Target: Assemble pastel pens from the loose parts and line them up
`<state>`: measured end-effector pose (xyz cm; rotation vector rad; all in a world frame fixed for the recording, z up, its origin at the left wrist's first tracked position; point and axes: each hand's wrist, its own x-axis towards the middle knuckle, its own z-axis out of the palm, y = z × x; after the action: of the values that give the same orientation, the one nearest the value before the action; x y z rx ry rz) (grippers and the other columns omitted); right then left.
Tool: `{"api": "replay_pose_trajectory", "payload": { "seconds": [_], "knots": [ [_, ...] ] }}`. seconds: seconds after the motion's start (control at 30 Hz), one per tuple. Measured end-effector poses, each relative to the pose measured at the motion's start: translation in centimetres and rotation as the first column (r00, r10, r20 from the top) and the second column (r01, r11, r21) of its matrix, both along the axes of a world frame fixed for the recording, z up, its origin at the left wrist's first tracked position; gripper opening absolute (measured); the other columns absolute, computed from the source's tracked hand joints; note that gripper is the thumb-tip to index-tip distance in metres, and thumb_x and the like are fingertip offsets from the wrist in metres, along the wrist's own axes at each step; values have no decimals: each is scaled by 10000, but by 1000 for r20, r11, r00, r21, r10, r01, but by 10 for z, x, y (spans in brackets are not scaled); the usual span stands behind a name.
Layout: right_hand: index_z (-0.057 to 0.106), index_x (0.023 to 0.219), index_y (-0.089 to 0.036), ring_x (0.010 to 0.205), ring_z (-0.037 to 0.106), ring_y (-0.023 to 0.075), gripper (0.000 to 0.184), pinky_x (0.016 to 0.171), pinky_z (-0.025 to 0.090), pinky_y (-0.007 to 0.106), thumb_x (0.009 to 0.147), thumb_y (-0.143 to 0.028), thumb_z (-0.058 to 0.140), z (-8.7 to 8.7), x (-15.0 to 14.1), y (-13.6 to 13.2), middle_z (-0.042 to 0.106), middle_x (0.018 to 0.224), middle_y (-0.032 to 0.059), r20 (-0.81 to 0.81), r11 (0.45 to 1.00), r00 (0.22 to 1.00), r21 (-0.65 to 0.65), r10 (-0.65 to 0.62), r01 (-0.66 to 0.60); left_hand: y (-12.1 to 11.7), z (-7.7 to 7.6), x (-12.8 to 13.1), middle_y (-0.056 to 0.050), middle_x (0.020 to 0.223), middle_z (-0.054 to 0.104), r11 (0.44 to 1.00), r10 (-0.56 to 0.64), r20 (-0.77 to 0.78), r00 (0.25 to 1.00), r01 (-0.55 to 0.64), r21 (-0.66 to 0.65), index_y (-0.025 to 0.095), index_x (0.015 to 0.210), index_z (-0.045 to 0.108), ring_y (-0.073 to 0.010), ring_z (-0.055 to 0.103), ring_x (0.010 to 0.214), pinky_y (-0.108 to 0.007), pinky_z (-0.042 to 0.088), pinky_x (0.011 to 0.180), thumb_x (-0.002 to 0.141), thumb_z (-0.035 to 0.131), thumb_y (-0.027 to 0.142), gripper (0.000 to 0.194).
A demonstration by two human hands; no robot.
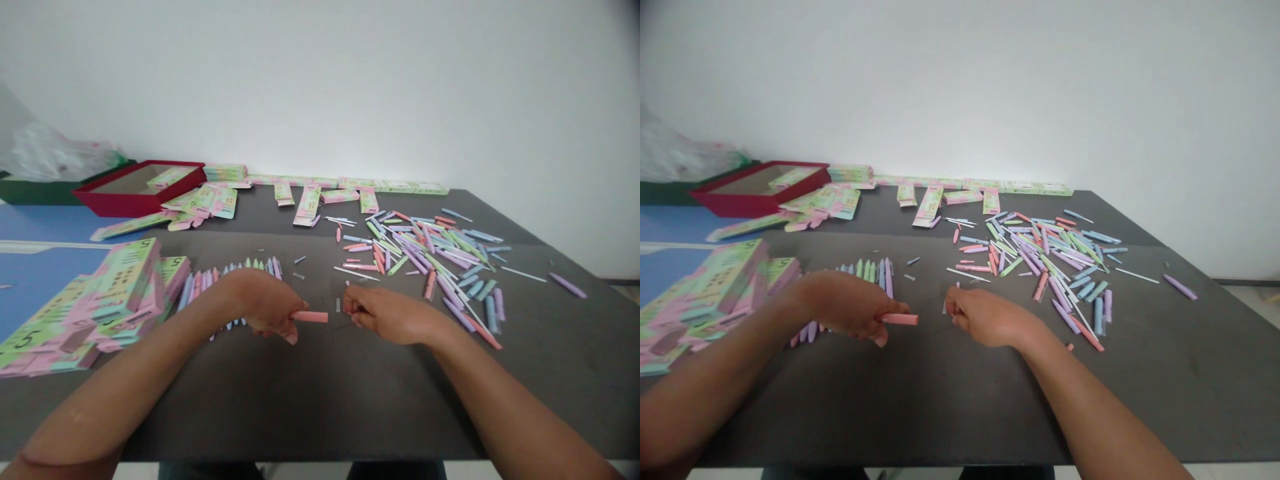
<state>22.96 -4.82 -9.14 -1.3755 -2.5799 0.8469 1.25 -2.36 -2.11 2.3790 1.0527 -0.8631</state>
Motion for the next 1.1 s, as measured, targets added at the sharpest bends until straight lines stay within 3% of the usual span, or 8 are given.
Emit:
{"api": "replay_pose_trajectory", "payload": {
  "seconds": [0.13, 0.7, 0.9, 1.1],
  "knots": [
    [507, 928, -188, 661, 478, 120, 132, 545, 280, 209, 799, -169, 487, -3, -1, -1, 578, 789, 19, 15, 999, 999, -22, 41, -41, -1, 1, 2, -38, 615, 654, 1000, -15, -94, 995, 14, -13, 185, 1055, 649, -160, 546, 491, -230, 325, 425, 750, 560, 354, 359],
    [491, 928, -187, 666, 470, 124, 113, 560, 262, 222, 816, -182, 485, -15, -8, 2, 569, 775, 18, 17, 1000, 1000, 25, 4, -5, -5, 0, 4, -59, 721, 688, 998, -33, -112, 993, 38, 45, 212, 1154, 599, -169, 559, 545, -235, 344, 469, 767, 567, 377, 422],
    [481, 914, -192, 667, 471, 122, 99, 565, 272, 219, 817, -181, 463, -15, -6, 3, 562, 774, 12, 0, 999, 1000, 35, 12, -12, -5, 1, 6, -112, 860, 708, 993, -79, -137, 987, 90, 74, 208, 1216, 566, -235, 617, 677, -267, 371, 507, 771, 567, 405, 486],
    [478, 912, -194, 666, 468, 122, 99, 563, 269, 220, 814, -188, 464, -15, -5, 3, 562, 778, 14, 9, 999, 1000, 33, 7, -7, -7, 3, 6, -103, 837, 712, 992, -74, -142, 987, 87, 88, 199, 1185, 586, -227, 621, 668, -270, 397, 540, 777, 568, 397, 454]
  ]
}}
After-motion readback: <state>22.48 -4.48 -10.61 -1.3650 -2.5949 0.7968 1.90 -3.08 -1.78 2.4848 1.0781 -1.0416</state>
